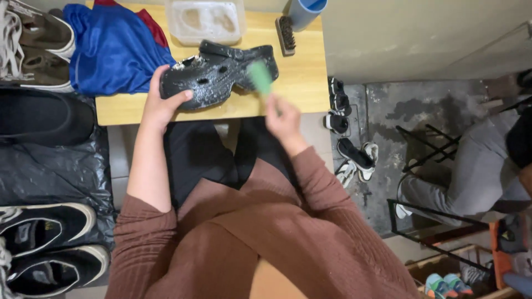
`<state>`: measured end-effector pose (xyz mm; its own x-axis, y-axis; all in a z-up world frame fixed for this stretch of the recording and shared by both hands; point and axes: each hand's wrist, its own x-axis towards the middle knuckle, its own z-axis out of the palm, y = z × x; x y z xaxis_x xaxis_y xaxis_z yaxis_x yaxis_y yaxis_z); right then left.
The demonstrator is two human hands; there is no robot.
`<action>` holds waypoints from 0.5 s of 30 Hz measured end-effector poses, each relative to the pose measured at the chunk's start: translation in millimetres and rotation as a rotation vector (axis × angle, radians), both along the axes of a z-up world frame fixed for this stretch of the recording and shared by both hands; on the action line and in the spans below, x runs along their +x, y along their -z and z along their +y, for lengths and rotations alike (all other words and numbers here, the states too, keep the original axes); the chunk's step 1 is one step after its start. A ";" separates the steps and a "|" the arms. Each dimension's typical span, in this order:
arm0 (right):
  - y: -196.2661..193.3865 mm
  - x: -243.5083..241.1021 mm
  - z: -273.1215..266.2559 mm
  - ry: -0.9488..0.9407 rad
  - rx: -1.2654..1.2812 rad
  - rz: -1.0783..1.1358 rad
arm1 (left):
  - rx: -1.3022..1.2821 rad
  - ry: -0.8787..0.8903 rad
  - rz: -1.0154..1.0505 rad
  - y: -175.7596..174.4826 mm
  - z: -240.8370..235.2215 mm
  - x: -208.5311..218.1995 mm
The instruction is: The person scrubs a black clog-style shoe with a green brush, applying a white cleaning substance to the exterior and interior surfaces. They rotate the shoe to clean different areas, including the sole and the footbed, while holding it on a wooden table.
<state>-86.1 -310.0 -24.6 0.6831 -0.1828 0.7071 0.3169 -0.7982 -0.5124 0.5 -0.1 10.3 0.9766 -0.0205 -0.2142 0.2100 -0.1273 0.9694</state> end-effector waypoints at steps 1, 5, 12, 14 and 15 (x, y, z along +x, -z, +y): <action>3.8 4.0 -4.8 0.002 0.004 0.006 | 0.004 0.002 0.006 -0.1 2.2 -0.2; -1.0 4.2 3.9 0.037 0.075 0.004 | -0.020 0.011 -0.019 4.9 1.7 3.4; 11.8 33.7 -15.2 0.077 0.356 0.032 | -0.016 0.000 -0.035 6.4 2.9 3.1; 6.4 26.4 2.7 0.031 0.213 0.042 | -0.026 0.005 -0.041 7.9 2.5 2.9; 4.2 22.1 13.0 -0.013 0.071 0.054 | -0.034 0.009 -0.044 8.7 3.4 2.7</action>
